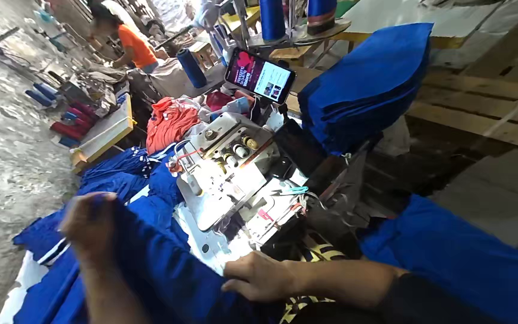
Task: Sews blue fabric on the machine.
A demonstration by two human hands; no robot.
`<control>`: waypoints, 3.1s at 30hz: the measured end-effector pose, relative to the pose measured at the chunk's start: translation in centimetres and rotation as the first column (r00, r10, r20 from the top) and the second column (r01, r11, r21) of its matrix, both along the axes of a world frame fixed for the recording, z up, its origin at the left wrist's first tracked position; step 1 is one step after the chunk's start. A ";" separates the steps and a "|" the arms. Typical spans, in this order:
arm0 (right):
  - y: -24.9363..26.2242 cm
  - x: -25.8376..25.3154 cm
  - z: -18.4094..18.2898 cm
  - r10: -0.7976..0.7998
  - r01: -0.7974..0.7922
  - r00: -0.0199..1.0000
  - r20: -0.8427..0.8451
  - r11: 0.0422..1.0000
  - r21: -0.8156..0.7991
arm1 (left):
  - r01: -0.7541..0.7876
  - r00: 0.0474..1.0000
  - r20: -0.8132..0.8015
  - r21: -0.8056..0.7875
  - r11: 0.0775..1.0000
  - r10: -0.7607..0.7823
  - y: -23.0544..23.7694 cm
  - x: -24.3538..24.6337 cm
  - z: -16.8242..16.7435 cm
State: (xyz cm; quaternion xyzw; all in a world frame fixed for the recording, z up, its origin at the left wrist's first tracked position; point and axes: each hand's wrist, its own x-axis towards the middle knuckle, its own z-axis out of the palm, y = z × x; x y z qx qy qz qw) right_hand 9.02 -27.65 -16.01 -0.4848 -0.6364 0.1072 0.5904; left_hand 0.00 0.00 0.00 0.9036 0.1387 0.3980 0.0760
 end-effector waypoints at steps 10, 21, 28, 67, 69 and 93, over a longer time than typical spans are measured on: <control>-7.7 2.8 -12.0 -0.252 0.217 0.967 -0.041 0.894 -0.392 | -0.136 0.990 -0.062 -0.270 0.953 0.123 -4.3 7.3 -12.0; -7.1 4.4 -11.3 -0.386 0.474 0.862 0.328 0.842 -0.256 | -0.134 0.965 0.145 -0.452 0.882 0.220 -3.2 3.5 -9.5; -7.3 3.1 -7.1 -0.317 0.341 0.936 0.152 0.923 -0.177 | 0.086 0.927 0.356 -0.503 0.860 0.115 -5.8 -0.2 -7.1; -11.9 5.9 -12.0 -0.367 0.134 0.922 -0.123 0.599 -0.790 | -0.327 0.940 -0.247 -0.467 0.822 0.234 -5.3 7.1 -12.3; -11.4 6.1 -12.2 -0.370 0.174 0.928 -0.043 0.531 -0.829 | -0.348 0.928 -0.290 -0.458 0.818 0.232 -5.5 7.2 -12.0; -7.4 5.1 -5.1 0.188 0.461 0.882 0.431 -0.161 -0.873 | -0.297 0.950 -0.228 -0.451 0.842 0.213 -4.0 6.9 -12.6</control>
